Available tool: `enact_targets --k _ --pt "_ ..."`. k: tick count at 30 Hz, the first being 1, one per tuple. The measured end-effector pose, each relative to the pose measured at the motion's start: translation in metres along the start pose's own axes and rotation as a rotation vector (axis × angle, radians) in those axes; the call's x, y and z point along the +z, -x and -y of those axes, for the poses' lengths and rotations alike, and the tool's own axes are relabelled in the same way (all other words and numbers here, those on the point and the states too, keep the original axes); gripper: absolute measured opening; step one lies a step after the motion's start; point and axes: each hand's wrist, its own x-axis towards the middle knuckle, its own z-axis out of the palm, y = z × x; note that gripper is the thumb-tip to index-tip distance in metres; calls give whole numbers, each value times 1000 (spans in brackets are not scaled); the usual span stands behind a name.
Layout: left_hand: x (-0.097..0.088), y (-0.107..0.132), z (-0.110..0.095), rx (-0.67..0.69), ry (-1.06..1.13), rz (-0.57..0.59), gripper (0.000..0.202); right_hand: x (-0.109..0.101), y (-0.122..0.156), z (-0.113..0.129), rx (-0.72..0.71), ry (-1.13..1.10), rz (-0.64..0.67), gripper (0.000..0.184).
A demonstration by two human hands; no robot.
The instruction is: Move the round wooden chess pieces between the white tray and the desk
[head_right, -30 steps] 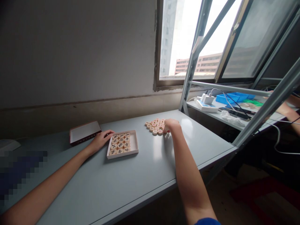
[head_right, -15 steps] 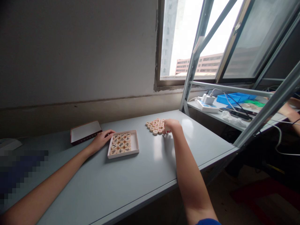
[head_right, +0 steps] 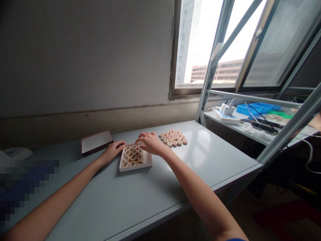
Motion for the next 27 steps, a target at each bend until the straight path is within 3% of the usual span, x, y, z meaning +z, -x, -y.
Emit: enact_targets --k 3,8,14,20,24,27 --pt "0 0 0 2 13 3 30 4 -1 9 1 110 18 21" --pt "0 -1 1 -9 29 6 30 6 3 0 16 165 19 20" --pt "1 -1 2 -14 28 8 31 10 -1 -2 39 144 16 24" --pt "0 0 0 -14 14 10 31 0 1 -15 69 -7 -39 24" --pt "-1 0 -1 -16 10 5 31 -5 6 -35 198 -86 -123 21" --pt "-1 1 -2 -18 7 -1 30 -2 12 -49 346 -4 -127 21"
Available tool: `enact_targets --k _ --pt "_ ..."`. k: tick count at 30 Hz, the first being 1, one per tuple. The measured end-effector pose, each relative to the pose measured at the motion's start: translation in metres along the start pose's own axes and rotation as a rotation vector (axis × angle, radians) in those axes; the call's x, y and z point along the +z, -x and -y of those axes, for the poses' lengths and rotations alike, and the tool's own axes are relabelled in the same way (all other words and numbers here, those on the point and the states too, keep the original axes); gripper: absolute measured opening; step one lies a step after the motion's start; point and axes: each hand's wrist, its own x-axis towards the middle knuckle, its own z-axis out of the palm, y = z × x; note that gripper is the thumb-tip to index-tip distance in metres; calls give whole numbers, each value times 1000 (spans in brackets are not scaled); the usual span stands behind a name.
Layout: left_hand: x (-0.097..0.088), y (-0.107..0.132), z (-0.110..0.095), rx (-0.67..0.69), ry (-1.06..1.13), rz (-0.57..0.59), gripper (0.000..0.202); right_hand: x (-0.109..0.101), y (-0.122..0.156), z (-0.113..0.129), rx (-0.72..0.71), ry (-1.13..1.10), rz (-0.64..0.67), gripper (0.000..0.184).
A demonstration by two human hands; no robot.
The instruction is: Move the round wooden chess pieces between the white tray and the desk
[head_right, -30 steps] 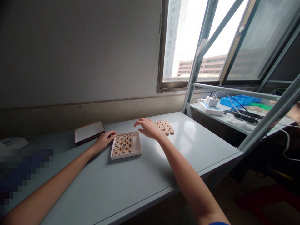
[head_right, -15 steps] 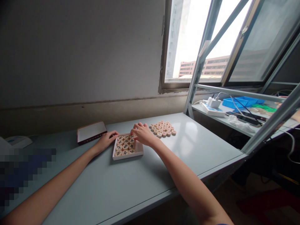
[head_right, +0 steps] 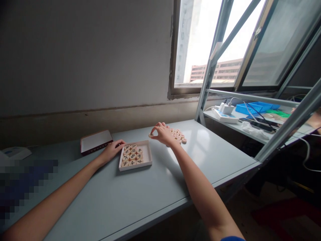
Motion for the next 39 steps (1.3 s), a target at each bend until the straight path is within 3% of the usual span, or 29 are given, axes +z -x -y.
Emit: enact_targets --k 3,6,9,12,15,17,21,25,29,32,36,39 --pt "0 0 -1 -9 -2 -5 30 4 3 -10 104 144 32 22" --pt "1 0 -1 -8 -6 -15 29 1 4 -9 117 122 21 25" --pt "1 0 0 1 -9 -23 29 -7 4 6 -64 -39 91 22" --pt "1 0 0 6 -12 -16 29 -9 5 29 -259 -123 260 23" --pt "1 0 1 12 -13 -10 29 -3 7 46 -337 -105 372 25" --pt "1 -1 2 16 -12 -9 29 2 8 51 -346 -88 349 21" --pt "2 -2 4 11 -13 -4 29 -3 7 43 -296 -105 260 20" --pt "1 -1 2 -6 -17 1 29 -16 5 20 -184 -95 201 20" --pt "1 -1 1 -7 -12 0 29 -15 7 -7 -17 21 224 21" --pt "1 -1 2 -5 -7 -5 29 -13 7 -13 69 57 243 30" --pt "1 -1 3 6 2 -9 29 -19 6 7 -90 -123 256 29" --pt "1 -2 4 11 1 -17 28 -18 6 32 -292 -271 387 31"
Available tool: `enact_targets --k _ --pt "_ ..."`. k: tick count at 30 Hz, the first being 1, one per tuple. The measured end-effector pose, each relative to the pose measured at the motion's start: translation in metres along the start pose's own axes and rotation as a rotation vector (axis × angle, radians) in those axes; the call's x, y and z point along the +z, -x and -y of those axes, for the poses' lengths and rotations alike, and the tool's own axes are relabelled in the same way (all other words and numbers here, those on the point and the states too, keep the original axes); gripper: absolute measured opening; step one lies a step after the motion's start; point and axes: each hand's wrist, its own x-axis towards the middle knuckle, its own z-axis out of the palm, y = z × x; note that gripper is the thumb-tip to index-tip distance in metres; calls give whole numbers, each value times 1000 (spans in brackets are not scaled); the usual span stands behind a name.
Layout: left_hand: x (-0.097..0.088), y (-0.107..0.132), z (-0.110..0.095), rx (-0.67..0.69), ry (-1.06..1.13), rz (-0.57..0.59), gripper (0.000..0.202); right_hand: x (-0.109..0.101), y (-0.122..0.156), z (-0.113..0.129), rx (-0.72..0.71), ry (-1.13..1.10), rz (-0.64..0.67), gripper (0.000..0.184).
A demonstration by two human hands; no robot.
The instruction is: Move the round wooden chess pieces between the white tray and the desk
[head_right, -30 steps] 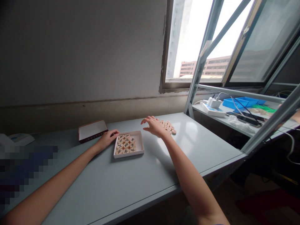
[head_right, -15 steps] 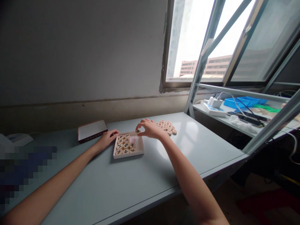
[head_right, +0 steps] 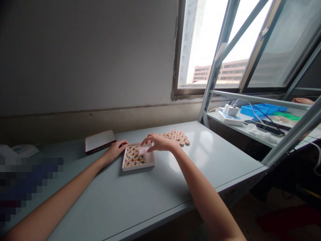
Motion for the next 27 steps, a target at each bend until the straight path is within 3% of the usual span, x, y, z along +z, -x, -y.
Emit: enact_targets --k 3,8,15,21,27 --pt "0 0 1 7 -14 -1 29 11 -7 13 -82 -59 115 31" --pt "0 0 1 2 -18 6 29 18 -10 14 -72 -120 98 27" --pt "0 1 -3 -18 -27 2 29 -10 5 -3 62 -80 -88 18" --pt "-1 1 -4 -15 -15 11 29 -13 19 -32 350 124 -85 20" --pt "-1 1 -4 -12 -9 18 28 -12 21 -35 332 232 -118 25"
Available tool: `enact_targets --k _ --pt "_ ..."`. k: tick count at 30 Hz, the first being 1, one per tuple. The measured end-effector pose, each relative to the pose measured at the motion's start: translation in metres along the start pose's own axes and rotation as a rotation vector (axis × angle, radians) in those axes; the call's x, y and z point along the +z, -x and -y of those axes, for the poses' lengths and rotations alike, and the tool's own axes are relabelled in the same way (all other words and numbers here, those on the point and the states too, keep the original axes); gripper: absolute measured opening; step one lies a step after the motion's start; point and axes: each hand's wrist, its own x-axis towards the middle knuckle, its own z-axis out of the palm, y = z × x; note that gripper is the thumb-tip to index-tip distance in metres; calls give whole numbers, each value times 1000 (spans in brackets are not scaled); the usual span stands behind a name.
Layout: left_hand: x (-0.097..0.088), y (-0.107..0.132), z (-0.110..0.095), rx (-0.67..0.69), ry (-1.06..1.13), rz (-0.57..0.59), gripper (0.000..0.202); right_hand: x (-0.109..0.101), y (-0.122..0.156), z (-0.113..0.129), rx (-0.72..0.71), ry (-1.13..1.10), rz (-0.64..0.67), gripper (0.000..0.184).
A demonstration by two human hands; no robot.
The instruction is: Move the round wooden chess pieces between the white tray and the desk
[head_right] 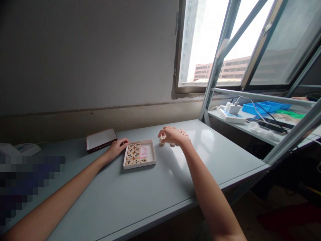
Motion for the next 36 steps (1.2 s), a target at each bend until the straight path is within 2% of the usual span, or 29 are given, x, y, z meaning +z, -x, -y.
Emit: enact_targets --k 4,8,13,15,20,24,30,33,36 --pt "0 0 0 6 -1 3 28 -6 0 25 -183 -151 102 22" --pt "0 0 -1 2 3 10 30 -1 -3 52 -383 -313 257 26" --pt "0 0 -2 -2 -6 4 30 11 -6 61 -407 -362 373 20" --pt "0 0 -1 -6 -8 3 30 10 -5 60 -410 -363 424 19" --pt "0 0 -1 -8 -6 11 30 1 -2 59 -434 -364 546 30" --pt "1 0 1 -9 -3 7 30 -1 -2 58 -439 -377 577 27" --pt "1 -1 1 -8 5 7 30 4 -5 52 -344 -391 599 20" --pt "0 0 0 -3 0 0 30 5 -7 50 -341 -415 569 22" --pt "0 0 -1 -7 -6 -3 30 0 -7 47 -362 -471 456 24"
